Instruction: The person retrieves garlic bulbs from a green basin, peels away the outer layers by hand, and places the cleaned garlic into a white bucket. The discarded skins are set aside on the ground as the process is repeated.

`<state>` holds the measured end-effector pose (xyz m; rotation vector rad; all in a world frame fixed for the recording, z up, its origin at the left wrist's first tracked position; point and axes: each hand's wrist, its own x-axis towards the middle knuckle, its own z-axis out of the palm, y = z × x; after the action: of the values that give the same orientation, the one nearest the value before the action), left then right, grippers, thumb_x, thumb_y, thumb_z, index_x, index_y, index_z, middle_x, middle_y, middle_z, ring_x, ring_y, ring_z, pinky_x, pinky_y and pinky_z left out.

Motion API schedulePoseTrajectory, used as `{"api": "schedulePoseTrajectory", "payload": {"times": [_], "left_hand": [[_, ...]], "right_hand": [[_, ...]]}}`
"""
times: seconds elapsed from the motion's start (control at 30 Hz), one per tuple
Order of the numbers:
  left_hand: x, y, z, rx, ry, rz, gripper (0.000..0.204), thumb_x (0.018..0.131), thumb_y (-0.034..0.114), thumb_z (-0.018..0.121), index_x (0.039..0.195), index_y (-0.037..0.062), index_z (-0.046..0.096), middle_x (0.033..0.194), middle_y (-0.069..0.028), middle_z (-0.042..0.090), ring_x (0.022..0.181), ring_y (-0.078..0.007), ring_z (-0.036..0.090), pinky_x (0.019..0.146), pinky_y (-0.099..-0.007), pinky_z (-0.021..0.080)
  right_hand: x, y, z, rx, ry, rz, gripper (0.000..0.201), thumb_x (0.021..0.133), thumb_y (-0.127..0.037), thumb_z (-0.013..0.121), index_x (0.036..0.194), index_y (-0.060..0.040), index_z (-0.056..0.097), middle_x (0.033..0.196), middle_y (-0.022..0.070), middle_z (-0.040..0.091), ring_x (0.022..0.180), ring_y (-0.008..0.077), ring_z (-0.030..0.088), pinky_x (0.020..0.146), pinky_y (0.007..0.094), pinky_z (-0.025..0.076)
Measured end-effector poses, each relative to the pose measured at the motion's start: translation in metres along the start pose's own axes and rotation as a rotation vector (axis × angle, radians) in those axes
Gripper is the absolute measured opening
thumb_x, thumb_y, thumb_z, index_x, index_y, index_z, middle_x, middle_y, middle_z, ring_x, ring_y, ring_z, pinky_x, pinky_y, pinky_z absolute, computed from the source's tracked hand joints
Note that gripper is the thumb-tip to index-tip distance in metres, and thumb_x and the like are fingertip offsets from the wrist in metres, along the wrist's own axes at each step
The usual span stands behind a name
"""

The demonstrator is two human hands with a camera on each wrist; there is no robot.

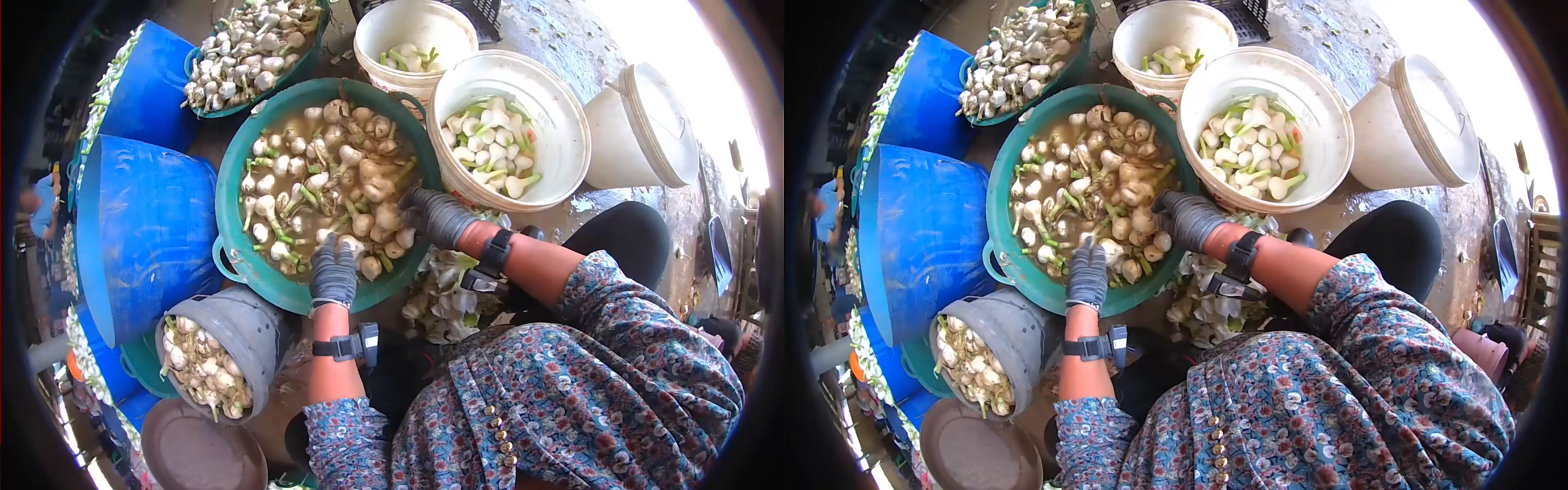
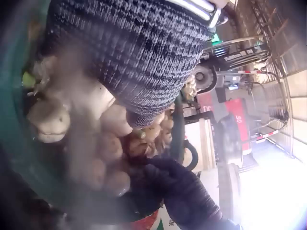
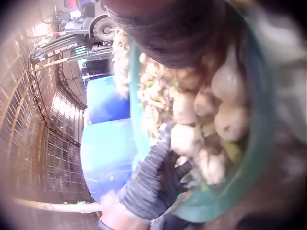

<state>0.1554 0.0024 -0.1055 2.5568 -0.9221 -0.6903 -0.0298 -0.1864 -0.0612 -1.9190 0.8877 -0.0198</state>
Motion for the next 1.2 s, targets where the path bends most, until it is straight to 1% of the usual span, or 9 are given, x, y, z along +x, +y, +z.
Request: {"api": "schedulePoseTrajectory", "payload": {"times": [0.03,0.1,0.17,0.23,0.33,0.57,0.87,1.03,1.2], "left_hand": [[-0.008,0.018,-0.012,-0.003,0.004,0.008,0.065,0.094,0.047,0.052,0.145,0.0113,0.035,0.131,-0.0269,0.051,0.118,-0.0369,0.054,0.103,-0.0460,0.042],[-0.027,0.052,-0.033,-0.968,-0.227,-0.585,0.061,0.095,0.049,0.051,0.141,0.0117,0.039,0.118,-0.0230,0.061,0.102,-0.0361,0.064,0.091,-0.0493,0.050],[-0.048,0.048,-0.010,-1.269,-0.332,-0.555,0.055,0.096,0.048,0.050,0.137,0.0113,0.043,0.106,-0.0202,0.066,0.088,-0.0330,0.068,0.081,-0.0491,0.055],[-0.074,0.070,-0.012,-1.966,-0.871,-0.149,0.057,0.099,0.051,0.038,0.134,0.0070,0.045,0.118,-0.0224,0.061,0.101,-0.0370,0.064,0.088,-0.0563,0.051],[-0.104,0.090,-0.016,-2.168,-0.686,-0.176,0.049,0.100,0.042,0.043,0.133,0.0062,0.046,0.119,-0.0201,0.060,0.103,-0.0364,0.064,0.089,-0.0550,0.052],[-0.148,0.114,-0.034,-1.583,-0.124,0.022,0.042,0.097,0.022,0.055,0.134,0.0098,0.040,0.130,-0.0173,0.050,0.113,-0.0338,0.056,0.096,-0.0524,0.051],[-0.159,0.113,-0.029,-1.111,0.077,0.133,0.034,0.089,0.005,0.063,0.120,0.0037,0.049,0.115,-0.0084,0.053,0.101,-0.0160,0.054,0.087,-0.0276,0.050],[-0.170,0.124,-0.032,-1.227,0.010,0.219,0.035,0.089,0.006,0.062,0.121,0.0035,0.047,0.118,-0.0100,0.051,0.106,-0.0192,0.052,0.090,-0.0326,0.051],[-0.155,0.113,-0.024,-1.233,0.069,0.154,0.038,0.089,0.006,0.063,0.122,0.0049,0.044,0.119,-0.0108,0.050,0.106,-0.0203,0.052,0.092,-0.0335,0.050]], "right_hand": [[-0.009,-0.001,-0.003,-0.003,0.008,-0.002,0.022,0.089,-0.019,0.061,0.105,-0.0040,0.063,0.096,0.0180,0.068,0.092,0.0325,0.066,0.085,0.0396,0.051],[-0.027,-0.008,-0.013,0.438,0.015,-0.135,0.021,0.091,-0.016,0.063,0.108,-0.0036,0.061,0.097,0.0107,0.067,0.091,0.0208,0.064,0.082,0.0338,0.051],[-0.046,-0.019,-0.028,0.476,-0.054,-0.159,0.020,0.093,-0.014,0.063,0.110,-0.0043,0.061,0.099,0.0051,0.065,0.092,0.0124,0.058,0.083,0.0297,0.050],[-0.058,-0.021,-0.034,0.718,-0.262,-0.184,0.021,0.093,-0.014,0.063,0.112,-0.0044,0.061,0.098,0.0040,0.065,0.093,0.0122,0.058,0.086,0.0291,0.049],[-0.072,-0.014,-0.033,0.564,-0.157,-0.292,0.025,0.093,-0.019,0.063,0.114,-0.0051,0.061,0.106,0.0045,0.064,0.099,0.0125,0.058,0.091,0.0303,0.048],[-0.128,-0.061,-0.047,0.145,0.309,-0.543,0.014,0.084,-0.019,0.067,0.095,-0.0087,0.070,0.087,0.0128,0.068,0.083,0.0323,0.065,0.075,0.0411,0.053],[-0.147,-0.059,-0.037,-0.197,0.366,-0.577,0.010,0.079,-0.015,0.066,0.086,-0.0073,0.065,0.082,0.0139,0.063,0.077,0.0353,0.063,0.066,0.0447,0.051],[-0.125,-0.036,-0.034,0.180,0.331,-0.236,0.019,0.083,-0.022,0.066,0.084,-0.0031,0.063,0.073,0.0172,0.063,0.069,0.0363,0.063,0.063,0.0440,0.050],[-0.132,-0.035,-0.037,0.086,0.355,-0.519,0.019,0.087,-0.024,0.064,0.088,-0.0056,0.067,0.083,0.0141,0.066,0.077,0.0339,0.064,0.069,0.0431,0.052]]}}
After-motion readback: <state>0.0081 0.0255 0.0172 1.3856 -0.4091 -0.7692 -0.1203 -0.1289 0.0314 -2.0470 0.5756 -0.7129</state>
